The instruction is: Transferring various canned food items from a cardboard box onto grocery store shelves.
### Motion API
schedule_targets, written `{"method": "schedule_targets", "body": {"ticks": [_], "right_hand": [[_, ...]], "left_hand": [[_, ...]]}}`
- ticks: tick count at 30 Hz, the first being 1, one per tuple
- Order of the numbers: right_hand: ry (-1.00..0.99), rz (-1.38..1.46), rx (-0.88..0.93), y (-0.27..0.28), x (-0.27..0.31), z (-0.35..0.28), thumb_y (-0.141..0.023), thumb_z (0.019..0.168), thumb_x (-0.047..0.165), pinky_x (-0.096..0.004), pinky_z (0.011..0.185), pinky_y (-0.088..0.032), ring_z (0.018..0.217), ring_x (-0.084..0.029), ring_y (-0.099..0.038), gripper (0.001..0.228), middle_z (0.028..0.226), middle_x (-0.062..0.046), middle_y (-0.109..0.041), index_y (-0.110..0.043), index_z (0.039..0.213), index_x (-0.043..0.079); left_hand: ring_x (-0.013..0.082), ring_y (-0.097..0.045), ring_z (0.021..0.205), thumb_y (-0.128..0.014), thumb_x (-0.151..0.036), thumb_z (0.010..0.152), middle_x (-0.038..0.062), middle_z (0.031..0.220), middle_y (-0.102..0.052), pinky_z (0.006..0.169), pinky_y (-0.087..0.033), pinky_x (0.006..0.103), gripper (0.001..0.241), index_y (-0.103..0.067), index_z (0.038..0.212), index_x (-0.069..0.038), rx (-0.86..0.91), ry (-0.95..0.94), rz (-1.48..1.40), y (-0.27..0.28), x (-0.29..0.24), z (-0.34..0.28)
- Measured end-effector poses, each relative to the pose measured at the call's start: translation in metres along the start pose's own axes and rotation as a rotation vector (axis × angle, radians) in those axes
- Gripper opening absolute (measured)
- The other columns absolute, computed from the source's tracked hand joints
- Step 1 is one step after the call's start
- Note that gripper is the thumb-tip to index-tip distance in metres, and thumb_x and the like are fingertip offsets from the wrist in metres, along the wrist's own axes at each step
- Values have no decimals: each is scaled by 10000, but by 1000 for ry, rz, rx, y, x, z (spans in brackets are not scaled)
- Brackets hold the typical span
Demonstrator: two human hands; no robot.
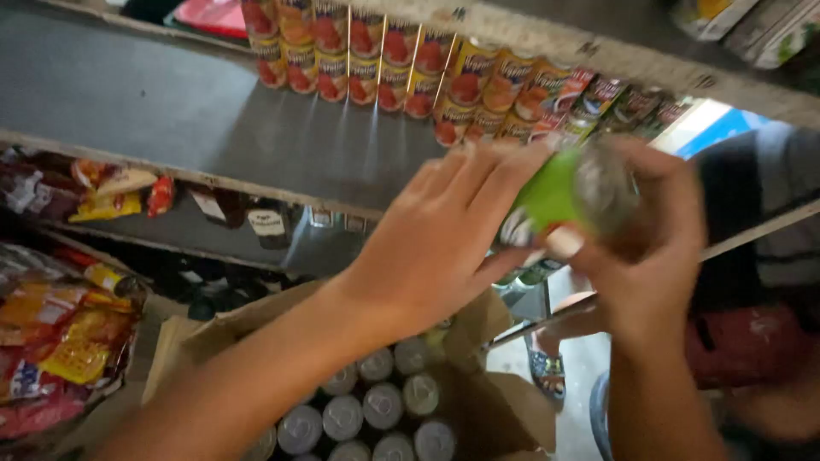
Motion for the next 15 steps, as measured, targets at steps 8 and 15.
{"method": "schedule_targets", "body": {"ticks": [8, 15], "right_hand": [[-505, -155, 268, -40, -97, -59, -838, 725, 4, -307, 758, -608, 976, -144, -704, 698, 1153, -66, -691, -518, 1342, 73], [-809, -414, 518, -57, -151, -104, -843, 712, 47, -324, 747, -607, 902, -127, -730, 635, 1055, -60, -762, -585, 1290, 91]], "left_hand": [[435, -606, 1159, -808, -277, 868, 194, 1257, -600, 929, -494, 505, 672, -438, 1374, -35, 189, 319, -286, -73, 57, -86], [453, -631, 1087, -762, -383, 882, 232, 1136, -673, 855, -504, 542, 605, -484, 1283, -24, 481, 541, -329, -152, 92, -160]]}}
Point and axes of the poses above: each hand's wrist, its own z-axis towards the middle knuckle, its own y-axis out of the back of the hand, x = y × z, the point moved 9 cm from there along z, towards the middle knuckle
